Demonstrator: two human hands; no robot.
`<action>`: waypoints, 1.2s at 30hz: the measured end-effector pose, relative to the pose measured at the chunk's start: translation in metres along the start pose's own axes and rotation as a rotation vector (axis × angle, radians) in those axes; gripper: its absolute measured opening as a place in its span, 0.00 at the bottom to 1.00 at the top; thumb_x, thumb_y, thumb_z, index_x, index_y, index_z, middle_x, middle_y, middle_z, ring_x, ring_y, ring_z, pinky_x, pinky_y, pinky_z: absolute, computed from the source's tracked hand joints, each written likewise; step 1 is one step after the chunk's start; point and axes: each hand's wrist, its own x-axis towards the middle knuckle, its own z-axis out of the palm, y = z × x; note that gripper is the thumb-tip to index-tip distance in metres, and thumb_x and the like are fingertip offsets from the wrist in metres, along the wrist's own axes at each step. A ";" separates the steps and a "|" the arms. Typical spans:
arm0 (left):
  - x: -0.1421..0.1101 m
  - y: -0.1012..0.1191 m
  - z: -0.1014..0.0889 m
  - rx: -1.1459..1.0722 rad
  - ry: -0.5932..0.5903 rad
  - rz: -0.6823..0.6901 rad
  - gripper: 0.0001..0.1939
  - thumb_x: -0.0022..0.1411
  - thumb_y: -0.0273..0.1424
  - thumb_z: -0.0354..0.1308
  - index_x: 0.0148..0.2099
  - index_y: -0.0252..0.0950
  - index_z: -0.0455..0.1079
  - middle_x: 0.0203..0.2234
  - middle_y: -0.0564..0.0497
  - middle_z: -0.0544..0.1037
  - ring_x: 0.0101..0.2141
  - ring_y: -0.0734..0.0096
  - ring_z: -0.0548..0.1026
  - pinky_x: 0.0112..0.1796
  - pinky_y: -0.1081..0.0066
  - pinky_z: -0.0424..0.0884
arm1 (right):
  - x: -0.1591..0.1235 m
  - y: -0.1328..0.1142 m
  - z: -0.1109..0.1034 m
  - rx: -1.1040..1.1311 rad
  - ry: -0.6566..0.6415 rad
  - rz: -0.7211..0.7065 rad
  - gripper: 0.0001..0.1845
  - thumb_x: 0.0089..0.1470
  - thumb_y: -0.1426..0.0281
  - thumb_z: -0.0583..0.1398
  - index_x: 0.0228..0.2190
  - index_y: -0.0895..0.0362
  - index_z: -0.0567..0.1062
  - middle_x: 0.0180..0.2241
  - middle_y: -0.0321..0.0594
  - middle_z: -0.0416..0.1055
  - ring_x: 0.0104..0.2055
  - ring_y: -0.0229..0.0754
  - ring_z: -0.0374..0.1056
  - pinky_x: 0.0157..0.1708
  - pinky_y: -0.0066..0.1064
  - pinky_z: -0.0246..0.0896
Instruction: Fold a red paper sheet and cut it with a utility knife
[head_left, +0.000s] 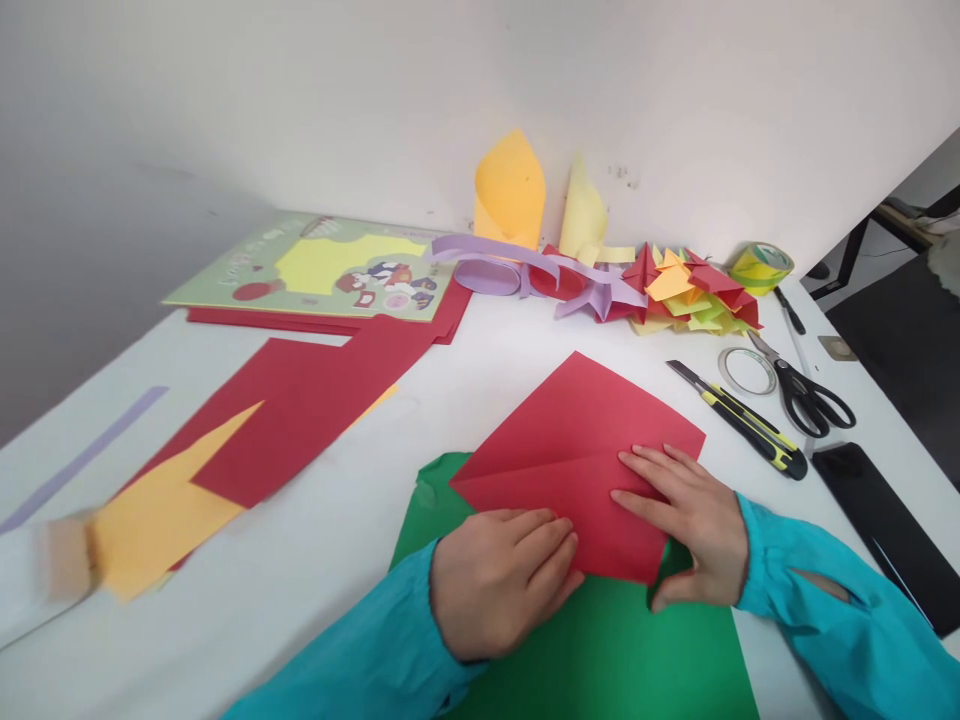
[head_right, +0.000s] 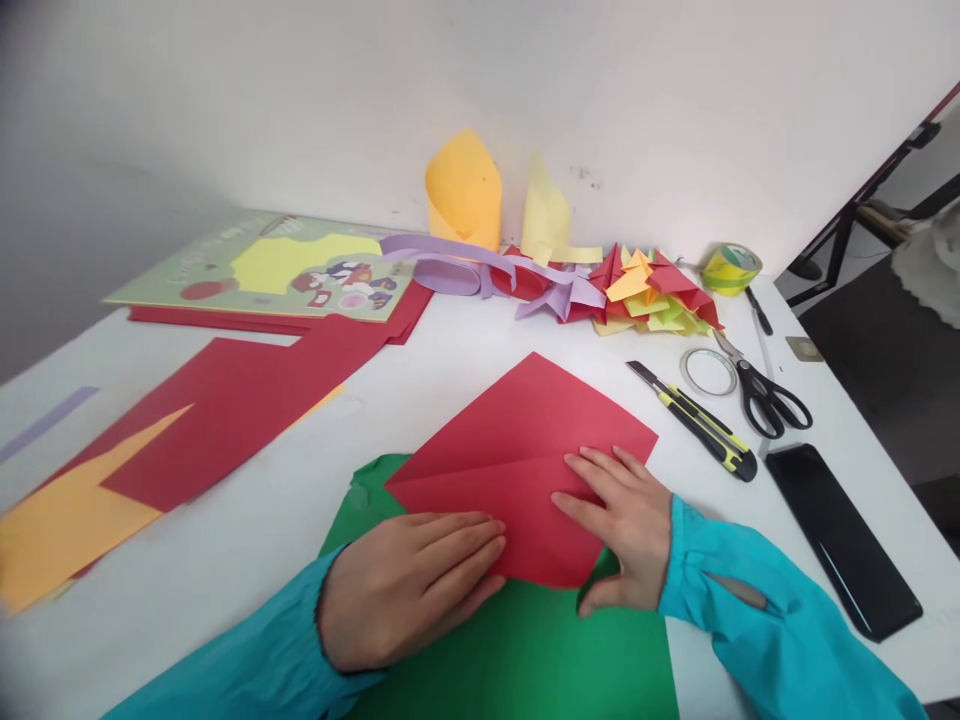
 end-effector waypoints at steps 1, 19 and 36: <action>0.001 0.000 0.000 0.003 0.000 -0.001 0.08 0.64 0.27 0.50 0.36 0.31 0.70 0.27 0.48 0.79 0.27 0.68 0.78 0.24 0.71 0.75 | 0.000 0.000 0.001 -0.008 0.011 0.005 0.47 0.40 0.46 0.64 0.57 0.56 0.62 0.62 0.54 0.52 0.64 0.58 0.46 0.59 0.54 0.45; 0.001 0.010 0.004 0.068 0.063 -0.389 0.20 0.65 0.27 0.51 0.57 0.26 0.60 0.40 0.39 0.78 0.37 0.63 0.78 0.33 0.70 0.76 | 0.021 -0.009 0.020 0.104 0.437 0.307 0.24 0.61 0.56 0.50 0.19 0.56 0.64 0.20 0.36 0.60 0.26 0.38 0.54 0.27 0.30 0.50; -0.020 0.031 0.053 0.093 -0.035 -0.286 0.20 0.66 0.22 0.39 0.54 0.29 0.67 0.53 0.43 0.71 0.58 0.57 0.62 0.54 0.57 0.63 | 0.019 -0.017 0.019 -0.059 0.383 0.232 0.17 0.61 0.63 0.50 0.44 0.55 0.73 0.27 0.40 0.67 0.31 0.42 0.58 0.32 0.32 0.53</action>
